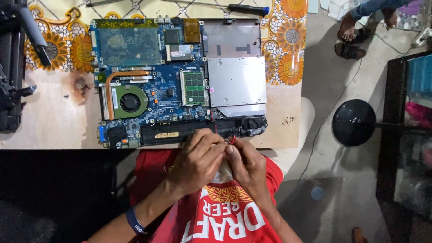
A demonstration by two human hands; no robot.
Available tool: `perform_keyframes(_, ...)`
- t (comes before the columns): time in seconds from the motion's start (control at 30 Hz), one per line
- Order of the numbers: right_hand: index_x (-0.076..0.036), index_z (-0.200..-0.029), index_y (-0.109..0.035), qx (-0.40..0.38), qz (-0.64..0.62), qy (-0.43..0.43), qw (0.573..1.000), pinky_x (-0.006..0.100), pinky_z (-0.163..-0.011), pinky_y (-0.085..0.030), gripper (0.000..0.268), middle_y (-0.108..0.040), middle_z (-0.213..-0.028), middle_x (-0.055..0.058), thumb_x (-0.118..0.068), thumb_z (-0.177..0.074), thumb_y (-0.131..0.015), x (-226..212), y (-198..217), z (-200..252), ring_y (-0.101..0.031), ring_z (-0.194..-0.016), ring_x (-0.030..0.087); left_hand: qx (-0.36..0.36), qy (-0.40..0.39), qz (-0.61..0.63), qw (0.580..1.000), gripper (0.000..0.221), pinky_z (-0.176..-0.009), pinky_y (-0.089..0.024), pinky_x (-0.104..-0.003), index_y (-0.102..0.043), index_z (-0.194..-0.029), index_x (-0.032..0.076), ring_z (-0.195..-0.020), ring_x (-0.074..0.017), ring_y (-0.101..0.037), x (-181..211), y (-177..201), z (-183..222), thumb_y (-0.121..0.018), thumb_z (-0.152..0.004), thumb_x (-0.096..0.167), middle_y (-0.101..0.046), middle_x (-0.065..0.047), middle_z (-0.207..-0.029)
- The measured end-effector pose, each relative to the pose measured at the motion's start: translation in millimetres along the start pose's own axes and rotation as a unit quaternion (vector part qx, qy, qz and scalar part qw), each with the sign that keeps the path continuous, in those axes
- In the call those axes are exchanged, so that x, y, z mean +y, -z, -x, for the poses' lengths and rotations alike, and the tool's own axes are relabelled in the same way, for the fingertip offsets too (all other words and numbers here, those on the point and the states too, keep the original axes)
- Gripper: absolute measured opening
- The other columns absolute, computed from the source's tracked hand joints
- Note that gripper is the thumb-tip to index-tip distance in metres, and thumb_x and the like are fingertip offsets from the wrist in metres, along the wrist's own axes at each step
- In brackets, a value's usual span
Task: Installing a hard drive and reassembling the internal components of a laptop, including connecting wires and fitting the casing.
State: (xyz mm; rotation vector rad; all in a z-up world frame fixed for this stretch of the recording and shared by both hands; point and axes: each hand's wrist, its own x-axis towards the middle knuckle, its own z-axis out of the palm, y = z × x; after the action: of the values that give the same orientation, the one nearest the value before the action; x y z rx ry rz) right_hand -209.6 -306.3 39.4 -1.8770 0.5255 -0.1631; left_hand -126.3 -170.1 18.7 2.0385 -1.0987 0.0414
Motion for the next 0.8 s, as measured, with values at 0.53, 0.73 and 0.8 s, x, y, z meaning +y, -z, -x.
perform_keyframes(0.53, 0.001, -0.096, -0.067, -0.001, 0.031, -0.034, 0.999, 0.025, -0.049, -0.047, 0.016, -0.069, -0.073, 0.006, -0.012, -0.101, -0.059, 15, -4, 2, -0.053, -0.056, 0.010, 0.031, 0.044, 0.010, 0.999, 0.019, -0.086, -0.050, -0.033, -0.072, -0.101, 0.002, -0.094, -0.0229, -0.057, -11, -4, 2, -0.075, -0.083, -0.005, -0.067, -0.010, -0.101)
perform_keyframes(0.73, -0.002, -0.092, -0.064, 0.027, 0.046, -0.044, 0.998, 0.025, -0.046, -0.042, 0.019, -0.064, -0.069, 0.004, -0.014, -0.104, -0.055, 17, -2, 1, -0.048, -0.053, 0.010, 0.025, 0.069, 0.025, 0.997, 0.014, -0.084, -0.051, -0.033, -0.072, -0.100, 0.001, -0.095, -0.0238, -0.057, -11, -3, 0, -0.073, -0.086, -0.002, -0.064, -0.010, -0.101)
perform_keyframes(0.8, -0.002, -0.093, -0.066, 0.020, 0.050, -0.060, 0.997, 0.025, -0.045, -0.040, 0.018, -0.065, -0.067, 0.004, -0.012, -0.103, -0.055, 17, -1, -2, -0.048, -0.051, 0.010, 0.024, 0.062, 0.017, 0.998, 0.014, -0.085, -0.049, -0.034, -0.071, -0.097, 0.002, -0.093, -0.0231, -0.057, -10, -1, -3, -0.073, -0.084, -0.004, -0.065, -0.010, -0.099)
